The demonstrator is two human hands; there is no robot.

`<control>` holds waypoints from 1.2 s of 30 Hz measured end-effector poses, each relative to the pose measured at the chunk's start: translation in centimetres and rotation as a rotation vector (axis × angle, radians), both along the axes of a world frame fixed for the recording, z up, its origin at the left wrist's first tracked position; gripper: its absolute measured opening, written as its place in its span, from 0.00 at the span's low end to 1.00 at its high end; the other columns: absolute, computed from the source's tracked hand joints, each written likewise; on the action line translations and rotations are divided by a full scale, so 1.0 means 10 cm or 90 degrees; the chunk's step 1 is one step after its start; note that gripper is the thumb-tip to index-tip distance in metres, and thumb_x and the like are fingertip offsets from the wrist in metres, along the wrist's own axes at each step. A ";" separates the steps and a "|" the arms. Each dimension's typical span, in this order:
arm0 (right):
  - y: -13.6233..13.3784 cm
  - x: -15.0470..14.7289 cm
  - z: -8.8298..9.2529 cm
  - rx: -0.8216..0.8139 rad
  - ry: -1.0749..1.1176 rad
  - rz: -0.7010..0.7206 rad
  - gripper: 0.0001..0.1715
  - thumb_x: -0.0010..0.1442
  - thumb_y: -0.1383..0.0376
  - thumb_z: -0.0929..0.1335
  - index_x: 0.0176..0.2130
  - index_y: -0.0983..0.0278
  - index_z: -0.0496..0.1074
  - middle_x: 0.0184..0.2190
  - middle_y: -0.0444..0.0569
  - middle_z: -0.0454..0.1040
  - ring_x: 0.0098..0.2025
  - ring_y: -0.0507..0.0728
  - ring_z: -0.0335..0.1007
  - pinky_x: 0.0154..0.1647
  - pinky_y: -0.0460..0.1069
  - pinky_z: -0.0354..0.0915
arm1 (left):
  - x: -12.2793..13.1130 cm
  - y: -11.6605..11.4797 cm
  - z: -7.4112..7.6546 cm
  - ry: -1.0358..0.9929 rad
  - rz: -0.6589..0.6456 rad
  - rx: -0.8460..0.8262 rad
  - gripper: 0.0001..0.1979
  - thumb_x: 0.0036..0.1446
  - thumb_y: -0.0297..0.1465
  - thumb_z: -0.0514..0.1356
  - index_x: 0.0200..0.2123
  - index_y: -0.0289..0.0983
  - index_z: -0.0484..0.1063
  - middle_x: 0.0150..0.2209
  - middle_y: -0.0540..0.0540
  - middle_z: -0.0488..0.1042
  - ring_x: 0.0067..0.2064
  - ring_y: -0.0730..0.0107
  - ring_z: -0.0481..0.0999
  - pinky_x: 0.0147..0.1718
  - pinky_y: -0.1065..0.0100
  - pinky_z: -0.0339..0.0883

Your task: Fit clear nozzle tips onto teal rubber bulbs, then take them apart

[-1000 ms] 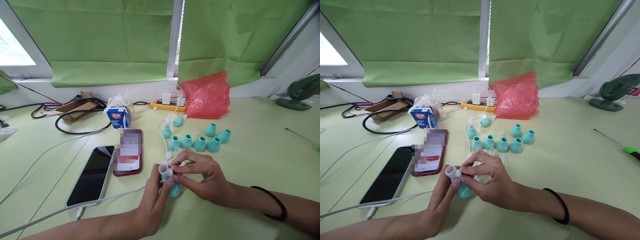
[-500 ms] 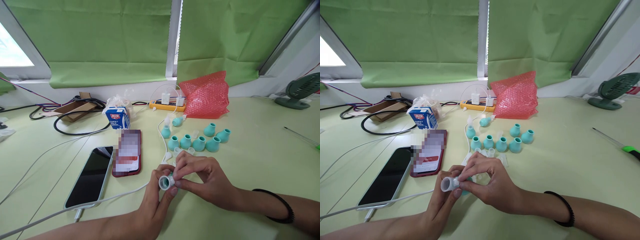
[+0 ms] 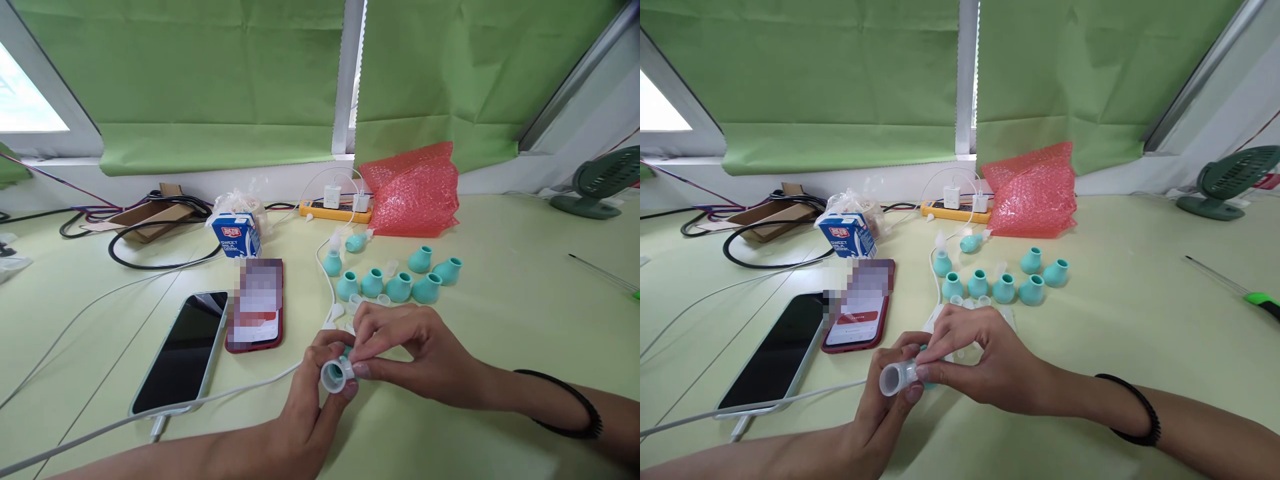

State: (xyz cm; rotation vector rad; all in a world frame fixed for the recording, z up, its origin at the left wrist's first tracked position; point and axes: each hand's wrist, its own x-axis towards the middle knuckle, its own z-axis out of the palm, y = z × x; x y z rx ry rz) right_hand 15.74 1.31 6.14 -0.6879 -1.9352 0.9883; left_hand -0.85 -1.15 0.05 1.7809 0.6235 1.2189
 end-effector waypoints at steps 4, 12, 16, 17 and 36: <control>0.02 0.03 0.06 0.122 -0.056 0.011 0.04 0.50 0.70 0.68 0.29 0.64 0.74 0.22 0.46 0.72 0.28 0.50 0.63 0.31 0.48 0.64 | -0.01 0.01 0.03 0.030 -0.008 -0.012 0.14 0.57 0.23 0.48 0.46 0.41 0.57 0.46 0.43 0.62 0.50 0.63 0.61 0.47 0.64 0.58; 0.06 0.10 0.16 0.321 -0.143 0.072 0.05 0.53 0.71 0.65 0.30 0.64 0.71 0.22 0.47 0.71 0.28 0.51 0.62 0.29 0.48 0.64 | -0.01 0.01 0.07 0.087 -0.025 0.012 0.13 0.56 0.24 0.49 0.45 0.39 0.58 0.44 0.42 0.63 0.46 0.65 0.64 0.44 0.65 0.60; 0.06 0.11 0.13 0.355 -0.149 0.060 0.06 0.53 0.72 0.65 0.30 0.64 0.70 0.22 0.46 0.71 0.26 0.50 0.61 0.30 0.48 0.64 | -0.01 0.00 0.04 0.089 -0.014 0.019 0.14 0.56 0.24 0.49 0.46 0.40 0.57 0.45 0.43 0.63 0.47 0.64 0.63 0.46 0.65 0.59; 0.05 0.10 0.12 0.364 -0.144 0.053 0.06 0.53 0.73 0.65 0.30 0.64 0.70 0.22 0.46 0.71 0.26 0.50 0.61 0.30 0.48 0.64 | -0.01 0.00 0.04 0.087 -0.011 0.016 0.14 0.56 0.24 0.49 0.46 0.40 0.57 0.45 0.43 0.63 0.48 0.64 0.63 0.46 0.65 0.58; 0.04 0.07 0.05 0.340 -0.112 0.020 0.04 0.50 0.73 0.65 0.28 0.65 0.66 0.20 0.45 0.68 0.26 0.49 0.60 0.31 0.46 0.64 | -0.01 0.00 0.10 0.107 -0.018 -0.025 0.09 0.56 0.25 0.50 0.41 0.39 0.59 0.40 0.45 0.65 0.43 0.67 0.65 0.43 0.68 0.60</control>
